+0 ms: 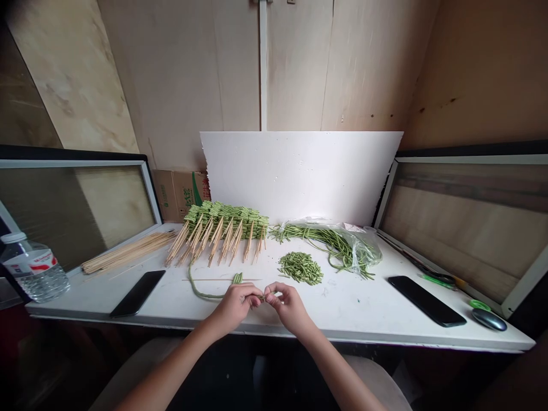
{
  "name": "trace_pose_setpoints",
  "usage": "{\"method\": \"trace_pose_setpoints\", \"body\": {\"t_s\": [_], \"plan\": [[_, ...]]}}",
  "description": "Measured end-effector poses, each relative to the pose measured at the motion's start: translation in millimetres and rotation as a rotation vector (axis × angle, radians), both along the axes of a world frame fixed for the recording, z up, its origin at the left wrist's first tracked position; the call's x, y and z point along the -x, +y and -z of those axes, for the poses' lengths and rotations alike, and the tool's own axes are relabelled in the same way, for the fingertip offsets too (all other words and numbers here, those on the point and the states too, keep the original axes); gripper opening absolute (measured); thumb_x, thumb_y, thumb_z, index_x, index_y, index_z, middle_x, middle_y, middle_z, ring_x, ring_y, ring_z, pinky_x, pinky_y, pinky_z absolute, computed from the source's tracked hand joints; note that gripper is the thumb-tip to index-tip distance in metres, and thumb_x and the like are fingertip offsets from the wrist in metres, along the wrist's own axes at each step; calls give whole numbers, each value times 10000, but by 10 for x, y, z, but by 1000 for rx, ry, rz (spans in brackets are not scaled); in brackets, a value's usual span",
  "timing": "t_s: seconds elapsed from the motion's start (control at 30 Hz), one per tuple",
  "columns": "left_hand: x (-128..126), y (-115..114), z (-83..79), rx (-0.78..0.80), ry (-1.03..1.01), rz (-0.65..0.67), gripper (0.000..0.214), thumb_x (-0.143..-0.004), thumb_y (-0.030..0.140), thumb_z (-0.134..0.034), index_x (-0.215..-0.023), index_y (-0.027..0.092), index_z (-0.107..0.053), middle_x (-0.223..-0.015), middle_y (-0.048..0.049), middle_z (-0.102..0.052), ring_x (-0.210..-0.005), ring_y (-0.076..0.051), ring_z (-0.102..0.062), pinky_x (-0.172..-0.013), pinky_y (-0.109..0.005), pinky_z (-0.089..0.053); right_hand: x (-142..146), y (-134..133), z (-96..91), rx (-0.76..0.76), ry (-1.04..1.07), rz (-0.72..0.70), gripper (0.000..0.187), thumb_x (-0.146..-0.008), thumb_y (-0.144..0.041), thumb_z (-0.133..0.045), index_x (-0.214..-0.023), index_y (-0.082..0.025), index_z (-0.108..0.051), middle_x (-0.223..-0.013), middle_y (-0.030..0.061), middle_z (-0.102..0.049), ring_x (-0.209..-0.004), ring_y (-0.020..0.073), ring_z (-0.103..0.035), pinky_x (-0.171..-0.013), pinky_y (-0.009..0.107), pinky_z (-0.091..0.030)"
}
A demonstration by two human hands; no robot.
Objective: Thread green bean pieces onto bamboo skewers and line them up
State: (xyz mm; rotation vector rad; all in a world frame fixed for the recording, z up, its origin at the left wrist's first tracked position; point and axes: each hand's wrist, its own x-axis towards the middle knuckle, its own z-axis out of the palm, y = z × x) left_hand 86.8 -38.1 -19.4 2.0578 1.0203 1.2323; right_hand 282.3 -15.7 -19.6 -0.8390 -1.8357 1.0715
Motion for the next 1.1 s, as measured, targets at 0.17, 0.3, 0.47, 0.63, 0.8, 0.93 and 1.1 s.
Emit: {"method": "trace_pose_setpoints", "body": {"t_s": [0.17, 0.3, 0.47, 0.63, 0.8, 0.93, 1.1], "plan": [[28, 37, -8, 110, -199, 36, 237, -823, 70, -536, -790, 163, -751, -721, -35, -707, -650, -156, -658, -661, -288, -549, 12, 25, 76, 198, 206, -38, 367, -894, -582, -662, -849, -217, -654, -854, 46, -704, -797, 208, -639, -745, 343, -520], [111, 107, 36, 186, -224, 24, 170, -885, 161, -605, -916, 151, -772, -767, -50, -732, -675, -161, -677, -714, -313, -567, -148, 169, 71, 110, 129, 173, 423, -833, -630, -718, -861, -209, -737, -972, 94, -757, -829, 243, -652, -730, 367, -520], [139, 147, 95, 229, -191, 4, 285, -938, 287, -659, -1172, 151, -750, -889, -77, -747, -786, -185, -708, -810, -355, -581, -353, 332, 141, -280, -273, 507, 361, -877, -593, -687, -874, -262, -830, -873, 102, -745, -910, 326, -614, -857, 489, -488], [125, 126, 84, 225, -203, 0, 317, -942, 267, -677, -1245, 178, -695, -902, -61, -754, -883, -209, -748, -906, -390, -581, -375, 364, 286, -425, -523, 558, 227, -894, -476, -707, -850, -294, -836, -846, 107, -714, -960, 366, -588, -821, 503, -474], [107, 68, -1, 162, -162, -50, 284, -936, 257, -695, -1210, 187, -713, -915, -74, -790, -963, -240, -758, -958, -429, -580, -373, 355, 333, -475, -564, 524, 183, -867, -456, -743, -877, -296, -831, -875, 106, -705, -990, 359, -580, -863, 521, -477], [99, 55, -23, 163, -154, -63, 271, -936, 236, -688, -1200, 180, -716, -914, -78, -796, -939, -236, -761, -941, -428, -591, -455, 388, 270, -415, -576, 470, 214, -837, -461, -767, -941, -281, -819, -874, 89, -714, -946, 342, -589, -833, 502, -489], [118, 105, 49, 145, -140, -89, 318, -903, 233, -721, -1217, 187, -714, -966, -82, -771, -928, -226, -743, -916, -434, -614, -584, 438, 75, -383, -480, 446, 264, -926, -434, -646, -1035, -248, -798, -906, 98, -735, -937, 333, -624, -853, 522, -502]]}}
